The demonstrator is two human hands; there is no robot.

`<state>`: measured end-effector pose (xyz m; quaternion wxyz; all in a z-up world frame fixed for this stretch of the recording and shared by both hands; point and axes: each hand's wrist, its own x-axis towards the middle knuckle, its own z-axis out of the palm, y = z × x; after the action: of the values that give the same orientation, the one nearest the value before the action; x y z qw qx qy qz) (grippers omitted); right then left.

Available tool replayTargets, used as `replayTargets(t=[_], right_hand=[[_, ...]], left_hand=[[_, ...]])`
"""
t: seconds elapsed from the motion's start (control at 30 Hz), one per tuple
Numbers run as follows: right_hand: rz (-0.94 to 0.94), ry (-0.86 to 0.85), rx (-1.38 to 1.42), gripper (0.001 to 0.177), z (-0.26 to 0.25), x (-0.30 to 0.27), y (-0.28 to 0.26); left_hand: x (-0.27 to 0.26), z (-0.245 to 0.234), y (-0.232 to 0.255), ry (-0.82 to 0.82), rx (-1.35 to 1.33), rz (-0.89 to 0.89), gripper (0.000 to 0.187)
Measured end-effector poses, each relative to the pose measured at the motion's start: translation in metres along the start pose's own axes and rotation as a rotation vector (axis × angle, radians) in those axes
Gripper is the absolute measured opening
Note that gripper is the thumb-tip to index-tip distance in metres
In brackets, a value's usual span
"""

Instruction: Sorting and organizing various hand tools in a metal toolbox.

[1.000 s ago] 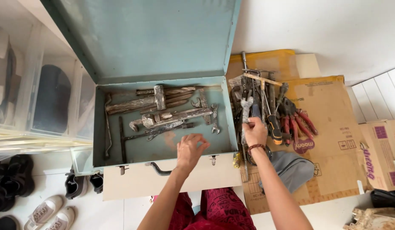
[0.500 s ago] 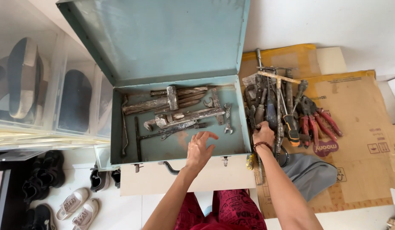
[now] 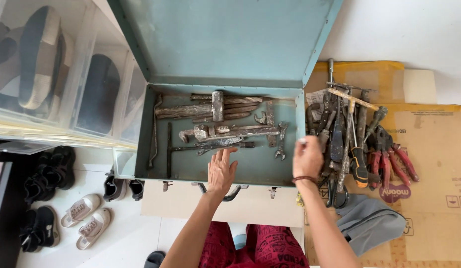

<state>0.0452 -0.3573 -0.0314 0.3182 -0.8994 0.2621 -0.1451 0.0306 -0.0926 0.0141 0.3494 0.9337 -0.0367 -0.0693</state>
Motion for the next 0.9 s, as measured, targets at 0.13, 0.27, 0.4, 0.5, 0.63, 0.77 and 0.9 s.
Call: replayTargets(t=[0.13, 0.27, 0.4, 0.5, 0.63, 0.77, 0.9], right_hand=[[0.042, -0.313, -0.177, 0.013, 0.031, -0.006, -0.022], [0.079, -0.384, -0.401, 0.028, 0.062, 0.001, -0.016], [0.153, -0.344, -0.402, 0.041, 0.066, 0.014, -0.025], [0.162, -0.304, -0.388, 0.045, 0.078, 0.02, -0.016], [0.27, -0.298, -0.374, 0.042, 0.101, 0.026, 0.012], [0.373, -0.283, -0.259, 0.043, 0.104, 0.025, 0.02], [0.372, -0.245, -0.123, 0.029, 0.11, 0.021, 0.032]], left_hand=[[-0.001, 0.024, -0.012, -0.016, 0.047, -0.008, 0.046], [-0.001, 0.024, -0.006, 0.019, 0.141, -0.015, 0.049], [0.003, 0.02, 0.003, 0.029, 0.174, -0.043, 0.046], [0.006, 0.023, 0.002, 0.025, 0.197, -0.059, 0.044], [0.006, 0.025, 0.001, 0.022, 0.217, -0.04, 0.044], [0.006, 0.025, 0.004, 0.014, 0.244, -0.039, 0.045], [0.005, 0.027, 0.005, 0.04, 0.268, -0.031, 0.047]])
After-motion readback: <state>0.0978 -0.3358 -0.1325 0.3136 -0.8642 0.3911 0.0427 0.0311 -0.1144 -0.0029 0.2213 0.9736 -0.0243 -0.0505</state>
